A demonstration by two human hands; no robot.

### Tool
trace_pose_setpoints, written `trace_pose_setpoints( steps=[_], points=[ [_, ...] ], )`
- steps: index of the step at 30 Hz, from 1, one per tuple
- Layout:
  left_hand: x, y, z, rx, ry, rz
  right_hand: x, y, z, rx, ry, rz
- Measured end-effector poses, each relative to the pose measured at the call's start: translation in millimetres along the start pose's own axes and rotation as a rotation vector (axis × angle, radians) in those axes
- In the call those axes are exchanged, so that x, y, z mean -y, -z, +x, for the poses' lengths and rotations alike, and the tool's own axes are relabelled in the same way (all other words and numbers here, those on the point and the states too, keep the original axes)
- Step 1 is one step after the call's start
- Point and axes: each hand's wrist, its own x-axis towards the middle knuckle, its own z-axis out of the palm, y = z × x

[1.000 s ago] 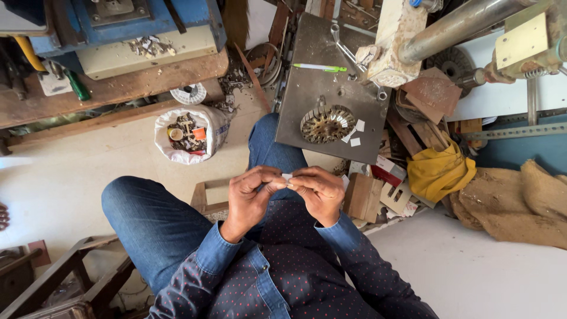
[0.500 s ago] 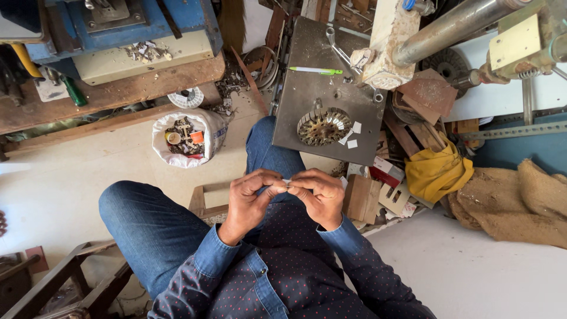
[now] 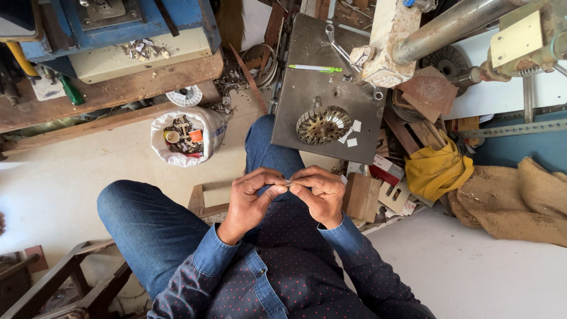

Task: The person sits on a chair and inserts small white insulating pieces one at a time into the slots of a circular metal rotor, pressing each piece in by hand over a metal work plate. They repeatedly pick pieces from a small stack and fit them around the rotor.

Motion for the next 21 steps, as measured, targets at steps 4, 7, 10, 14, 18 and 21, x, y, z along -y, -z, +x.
trace_pose_setpoints(
  steps=[4,7,10,14,18,21],
  points=[
    [-2,1,1,0.000,0.001,-0.003,4,1,3,0.037,0.019,0.019],
    [-3,2,3,0.011,-0.009,-0.019,8,1,5,0.046,0.020,0.031],
    [-3,1,4,0.020,0.032,-0.017,11,2,10,0.041,0.044,-0.025],
    [-5,-3,7,-0.002,0.034,-0.017,14,5,13,0.073,0.065,-0.096],
    [-8,-2,15,0.012,-0.055,0.063,14,7,12,0.067,-0.093,0.113],
    [-11,-1,23,0.061,-0.132,0.101,10,12,10,0.120,-0.153,0.056]
  ],
)
